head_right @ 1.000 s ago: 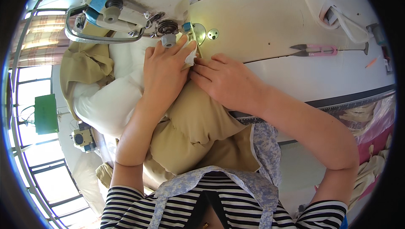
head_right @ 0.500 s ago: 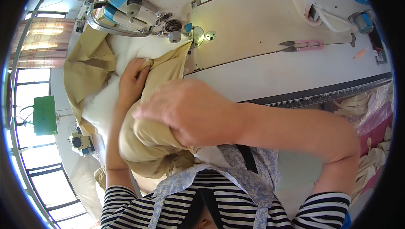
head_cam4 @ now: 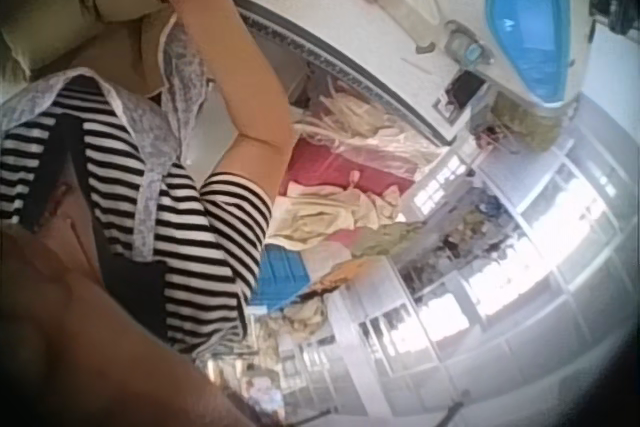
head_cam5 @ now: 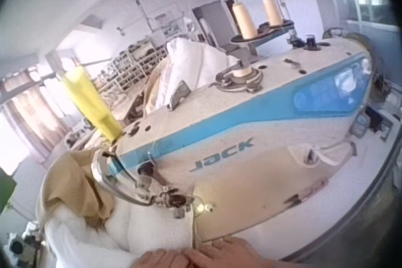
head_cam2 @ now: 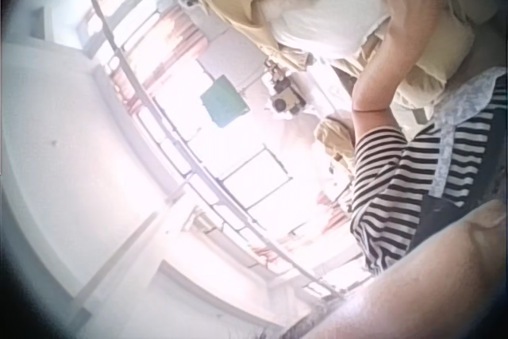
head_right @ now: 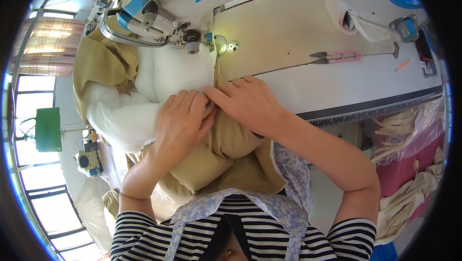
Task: The person sews a beige quilted jacket using a sewing machine. They guide the fabric under the needle, align edges, and adjust the jacket as needed while operating the machine.
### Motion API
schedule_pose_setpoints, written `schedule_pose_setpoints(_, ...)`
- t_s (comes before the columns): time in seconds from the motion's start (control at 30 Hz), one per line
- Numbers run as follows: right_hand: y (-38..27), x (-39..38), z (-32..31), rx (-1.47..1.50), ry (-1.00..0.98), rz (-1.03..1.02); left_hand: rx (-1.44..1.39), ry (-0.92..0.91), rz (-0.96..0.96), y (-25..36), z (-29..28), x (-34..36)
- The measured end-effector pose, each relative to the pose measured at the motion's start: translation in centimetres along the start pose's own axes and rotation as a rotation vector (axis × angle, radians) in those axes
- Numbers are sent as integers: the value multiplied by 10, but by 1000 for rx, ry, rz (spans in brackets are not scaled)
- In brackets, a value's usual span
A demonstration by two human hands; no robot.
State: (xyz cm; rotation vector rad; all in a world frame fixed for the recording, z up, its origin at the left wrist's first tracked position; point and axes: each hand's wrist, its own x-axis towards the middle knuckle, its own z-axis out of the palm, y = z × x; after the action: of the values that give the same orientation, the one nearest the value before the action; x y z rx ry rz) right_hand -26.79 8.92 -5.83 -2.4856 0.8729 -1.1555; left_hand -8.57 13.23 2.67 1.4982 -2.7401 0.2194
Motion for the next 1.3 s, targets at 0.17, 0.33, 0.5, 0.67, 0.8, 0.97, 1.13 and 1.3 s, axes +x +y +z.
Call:
schedule_pose_setpoints(0.17, 11, 0, 16, 19, 2, -20, 9, 68, 45, -13, 2, 11)
schedule_pose_setpoints(0.33, 19, -5, -8, -134, -27, 34, -216, 140, -152, -43, 26, 27)
schedule_pose_setpoints(0.5, 18, -1, -6, -114, -95, -82, -666, 170, -503, -63, 26, 27)
schedule_pose_setpoints(0.67, 16, 7, 30, -226, -61, -274, -702, 66, -597, -63, 13, 40)
schedule_pose_setpoints(0.8, 19, 8, 32, -182, -268, -255, -731, 16, -625, -63, 9, 44)
schedule_pose_setpoints(0.97, 4, 9, 24, -150, -113, -214, -518, 119, -384, -58, 23, 35)
schedule_pose_setpoints(1.13, 5, 19, 25, -212, -99, -373, -588, 29, -490, -77, 23, 38)
schedule_pose_setpoints(1.3, 10, 12, 14, 67, -159, -130, -1084, 10, -690, -90, 12, 41)
